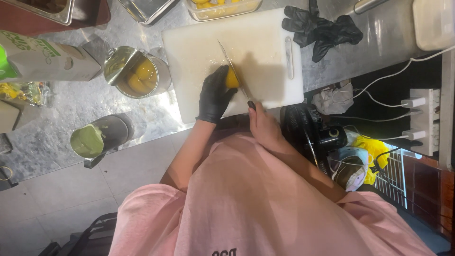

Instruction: Slicing canned peach halves on a cutting board using a chef's knife.

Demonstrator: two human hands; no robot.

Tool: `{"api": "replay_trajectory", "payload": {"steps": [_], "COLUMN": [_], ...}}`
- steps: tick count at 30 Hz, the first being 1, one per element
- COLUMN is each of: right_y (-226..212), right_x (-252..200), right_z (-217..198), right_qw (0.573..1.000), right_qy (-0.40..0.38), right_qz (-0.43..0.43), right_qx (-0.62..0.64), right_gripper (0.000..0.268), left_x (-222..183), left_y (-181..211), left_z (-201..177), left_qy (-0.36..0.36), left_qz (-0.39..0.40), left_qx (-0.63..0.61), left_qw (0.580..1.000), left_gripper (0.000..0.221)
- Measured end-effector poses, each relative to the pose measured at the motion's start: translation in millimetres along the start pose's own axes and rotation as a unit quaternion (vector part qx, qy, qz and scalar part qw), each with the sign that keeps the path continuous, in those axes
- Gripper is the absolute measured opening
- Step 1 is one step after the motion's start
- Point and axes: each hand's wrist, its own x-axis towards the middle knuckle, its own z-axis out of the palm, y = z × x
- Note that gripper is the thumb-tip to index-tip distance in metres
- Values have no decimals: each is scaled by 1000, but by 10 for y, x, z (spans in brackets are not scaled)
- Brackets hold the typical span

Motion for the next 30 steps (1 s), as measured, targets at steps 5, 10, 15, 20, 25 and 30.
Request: {"api": "replay_trajectory", "payload": {"steps": [5, 10, 15, 20, 25, 30], "right_y": [-60, -65, -36, -5, -102, -193], "right_x": [228, 275, 209, 149, 53, 61], "right_z": [54, 106, -106, -178, -59, -32], "right_qw": [998, 984, 985, 975, 990, 992], "right_qy": [57, 108, 103, 145, 83, 72], "right_qz": [-35, -89, -113, -170, -92, -67], "right_qx": [-15, -112, -81, -3, 69, 80], "right_gripper": [30, 29, 24, 18, 22, 24], "left_x": [-3, -9, -22, -21, -11, -33], "left_y": [-9, 5, -51, -82, -60, -91], "left_z": [-4, -12, 10, -46, -63, -37], "left_qy": [-3, -13, -12, -20, -28, -14], "left_qz": [12, -3, 9, 9, -11, -10], "left_qx": [8, 12, 15, -2, -14, -20], "left_qw": [1000, 1000, 1000, 1000, 999, 1000], "left_gripper": [73, 72, 70, 68, 65, 64]}}
